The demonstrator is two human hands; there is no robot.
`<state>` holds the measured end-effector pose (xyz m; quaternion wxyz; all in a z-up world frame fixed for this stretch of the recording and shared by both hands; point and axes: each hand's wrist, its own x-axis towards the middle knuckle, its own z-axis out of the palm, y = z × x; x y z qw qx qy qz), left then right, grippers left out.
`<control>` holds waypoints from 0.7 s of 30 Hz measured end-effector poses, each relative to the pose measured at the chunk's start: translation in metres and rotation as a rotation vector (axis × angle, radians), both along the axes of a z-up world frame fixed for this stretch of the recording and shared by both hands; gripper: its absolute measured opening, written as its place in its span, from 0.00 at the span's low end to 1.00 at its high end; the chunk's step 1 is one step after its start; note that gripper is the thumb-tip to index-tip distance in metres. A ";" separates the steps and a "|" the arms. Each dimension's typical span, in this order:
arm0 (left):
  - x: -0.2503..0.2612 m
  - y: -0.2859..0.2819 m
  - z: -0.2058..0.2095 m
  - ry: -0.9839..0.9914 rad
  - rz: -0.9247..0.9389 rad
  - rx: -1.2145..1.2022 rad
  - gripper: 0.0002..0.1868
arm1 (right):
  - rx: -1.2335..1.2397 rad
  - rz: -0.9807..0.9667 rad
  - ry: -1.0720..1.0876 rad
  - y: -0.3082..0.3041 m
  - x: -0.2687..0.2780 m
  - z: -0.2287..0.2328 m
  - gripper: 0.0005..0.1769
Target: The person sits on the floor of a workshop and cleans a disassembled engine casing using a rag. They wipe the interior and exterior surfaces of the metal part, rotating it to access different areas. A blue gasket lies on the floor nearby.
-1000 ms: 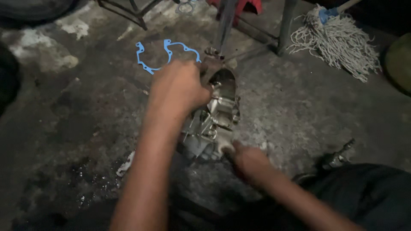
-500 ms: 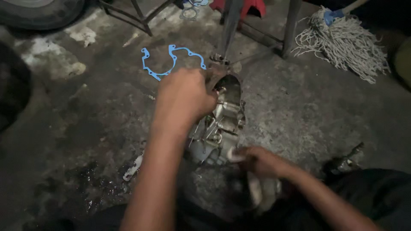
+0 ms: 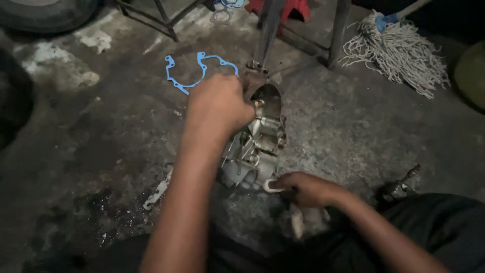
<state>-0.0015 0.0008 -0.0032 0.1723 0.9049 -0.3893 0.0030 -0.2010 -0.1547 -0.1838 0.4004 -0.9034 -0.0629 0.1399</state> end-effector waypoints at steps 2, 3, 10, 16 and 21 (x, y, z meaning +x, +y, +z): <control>0.002 -0.001 -0.001 0.016 0.011 0.033 0.19 | -0.142 -0.070 -0.086 0.003 -0.001 0.008 0.29; 0.003 -0.001 -0.001 0.025 0.019 0.051 0.19 | -0.287 -0.177 -0.067 0.007 0.002 0.015 0.29; 0.001 -0.002 -0.009 -0.071 -0.038 -0.164 0.52 | -0.669 -0.254 0.273 0.065 0.002 0.015 0.34; 0.004 -0.003 0.003 0.010 -0.015 -0.025 0.60 | 0.102 -0.321 0.236 0.003 -0.009 -0.004 0.29; 0.002 -0.001 0.002 -0.004 0.003 -0.064 0.52 | -0.147 -0.431 0.001 0.034 0.024 0.008 0.33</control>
